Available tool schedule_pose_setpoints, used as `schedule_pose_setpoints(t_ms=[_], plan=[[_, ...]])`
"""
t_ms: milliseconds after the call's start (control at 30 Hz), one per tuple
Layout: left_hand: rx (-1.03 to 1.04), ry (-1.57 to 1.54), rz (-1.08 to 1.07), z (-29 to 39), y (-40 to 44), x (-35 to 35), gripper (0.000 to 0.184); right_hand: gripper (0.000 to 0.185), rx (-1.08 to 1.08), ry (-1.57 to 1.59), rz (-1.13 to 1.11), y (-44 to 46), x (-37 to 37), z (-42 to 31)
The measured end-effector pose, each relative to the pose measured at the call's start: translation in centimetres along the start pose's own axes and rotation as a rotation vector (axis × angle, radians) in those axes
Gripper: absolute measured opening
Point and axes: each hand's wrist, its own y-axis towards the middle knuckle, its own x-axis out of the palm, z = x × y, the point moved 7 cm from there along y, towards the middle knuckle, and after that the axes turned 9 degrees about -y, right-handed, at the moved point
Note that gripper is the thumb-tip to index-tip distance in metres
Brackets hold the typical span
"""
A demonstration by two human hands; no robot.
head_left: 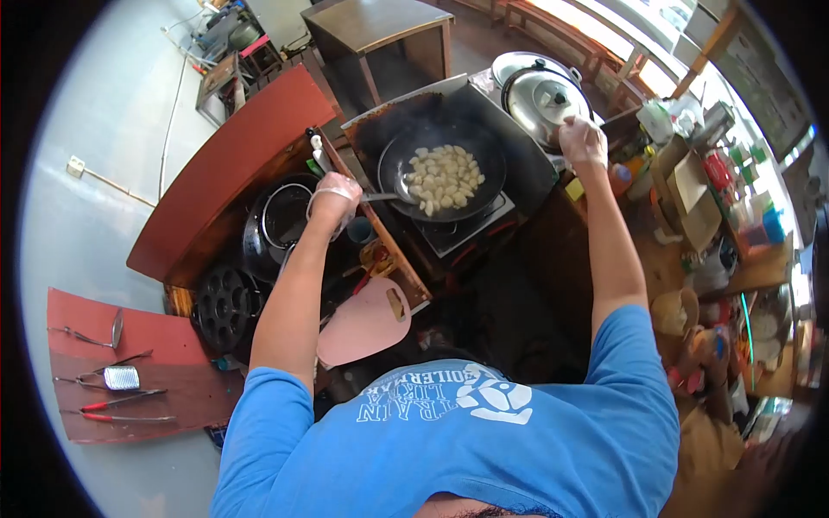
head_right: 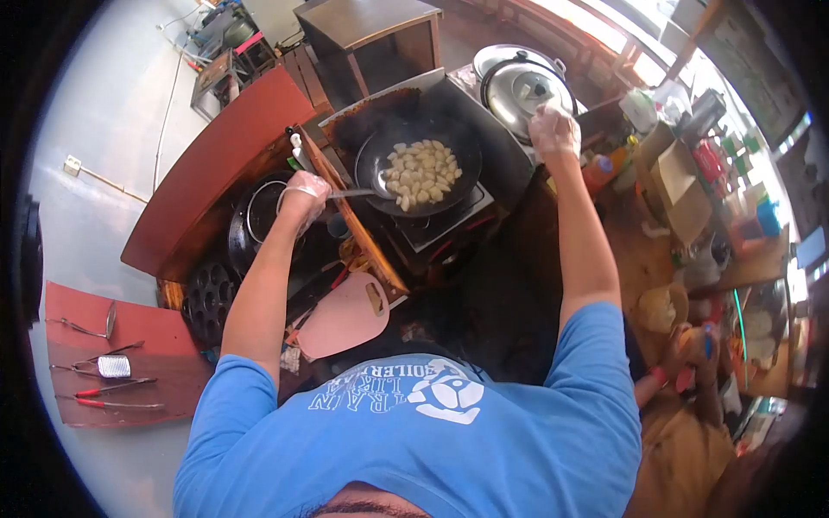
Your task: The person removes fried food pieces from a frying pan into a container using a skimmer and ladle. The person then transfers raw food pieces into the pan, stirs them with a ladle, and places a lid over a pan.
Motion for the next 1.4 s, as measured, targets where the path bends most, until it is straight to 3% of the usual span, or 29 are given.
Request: schedule_pose_setpoints(t_ms=[33,67,133,167,200,233,267,300,333,367,433,533,567,633,667,733,800,867,967,1000,1067,1133,1200,1300,1333,1400], plan=[[-0.214,-0.414,0.007,-1.9,1.7,2.9,0.03,0.028,-0.049,-0.049,-0.06,3.2,0.8,0.0],[-0.23,-0.417,0.002,-1.2,1.7,1.9,0.03,0.032,-0.029,-0.049,-0.181,6.6,3.5,1.2],[-0.624,-1.015,-0.086,-0.1,-0.6,1.5,0.034,0.034,-0.235,-0.249,-0.167,11.5,7.1,1.8],[-0.676,-1.048,-0.066,0.3,-0.5,2.0,0.038,0.037,-0.194,-0.186,-0.115,14.7,11.7,4.9],[-0.675,-1.042,-0.071,0.7,0.4,3.2,0.038,0.04,-0.154,-0.121,-0.065,17.0,15.7,6.9],[-0.669,-0.977,-0.04,1.0,1.1,3.8,0.036,0.047,-0.186,-0.196,-0.191,16.7,14.5,5.6],[-0.666,-0.915,-0.013,1.4,1.5,4.5,0.034,0.054,-0.261,-0.337,-0.255,18.2,18.0,6.5],[-0.501,-0.708,-0.057,2.4,2.4,4.4,0.03,0.052,-0.298,-0.411,-0.374,18.4,18.4,6.3],[-0.488,-0.666,-0.013,3.0,2.3,4.7,0.028,0.047,-0.296,-0.439,-0.429,18.6,18.4,5.9],[-0.424,-0.605,-0.009,3.9,2.4,3.9,0.027,0.042,-0.28,-0.401,-0.405,19.9,21.7,7.5],[-0.235,-0.389,0.05,5.3,2.8,4.5,0.025,0.033,-0.374,-0.445,-0.39,18.5,18.6,5.2],[-0.482,-0.748,0.19,4.9,3.7,6.6,0.021,0.027,-0.299,-0.353,-0.353,20.0,21.6,7.4],[-0.505,-0.763,0.191,5.2,4.2,8.1,0.021,0.028,-0.314,-0.393,-0.371,20.1,21.9,7.2],[-0.382,-0.823,0.446,6.1,5.1,9.4,0.015,0.037,-0.376,-0.395,-0.381,19.9,22.0,6.9],[-0.407,-0.837,0.45,5.9,5.9,10.3,0.015,0.042,-0.366,-0.349,-0.37,19.6,21.4,6.7],[-0.236,-0.315,0.052,7.7,9.0,12.0,0.018,0.053,-0.307,-0.332,-0.422,20.0,22.4,7.4],[-0.335,-0.453,0.023,7.8,5.0,5.2,0.019,0.061,-0.301,-0.311,-0.467,19.4,21.2,6.6],[-0.265,-0.343,-0.036,8.3,3.7,3.5,0.019,0.056,-0.315,-0.32,-0.365,19.7,20.4,6.4],[-0.292,-0.35,0.012,8.1,2.9,3.5,0.019,0.043,-0.247,-0.211,-0.407,20.4,18.8,5.7],[-0.3,-0.357,0.051,8.1,3.0,3.8,0.019,0.037,-0.299,-0.253,-0.317,21.2,19.0,6.0],[-0.295,-0.357,0.058,8.4,2.8,4.2,0.018,0.046,-0.663,-0.365,-0.135,25.0,24.4,9.5],[-0.323,-0.284,0.321,8.3,1.4,1.5,0.009,0.043,-0.585,-0.283,-0.106,23.3,18.4,6.4],[-0.286,-0.353,0.312,8.6,1.9,2.0,0.01,0.041,-0.361,-0.16,-0.243,21.5,12.7,3.9],[-0.457,-0.83,0.41,7.8,0.8,1.0,0.012,0.036,-0.436,-0.145,-0.131,20.9,8.7,1.9],[-0.45,-0.832,0.405,8.0,0.3,0.3,0.012,0.035,-0.397,-0.097,-0.125,20.9,7.5,1.6],[-0.274,-0.775,0.552,9.1,-1.1,-2.7,0.013,0.036,-0.554,-0.333,-0.08,20.7,5.8,-0.7]])
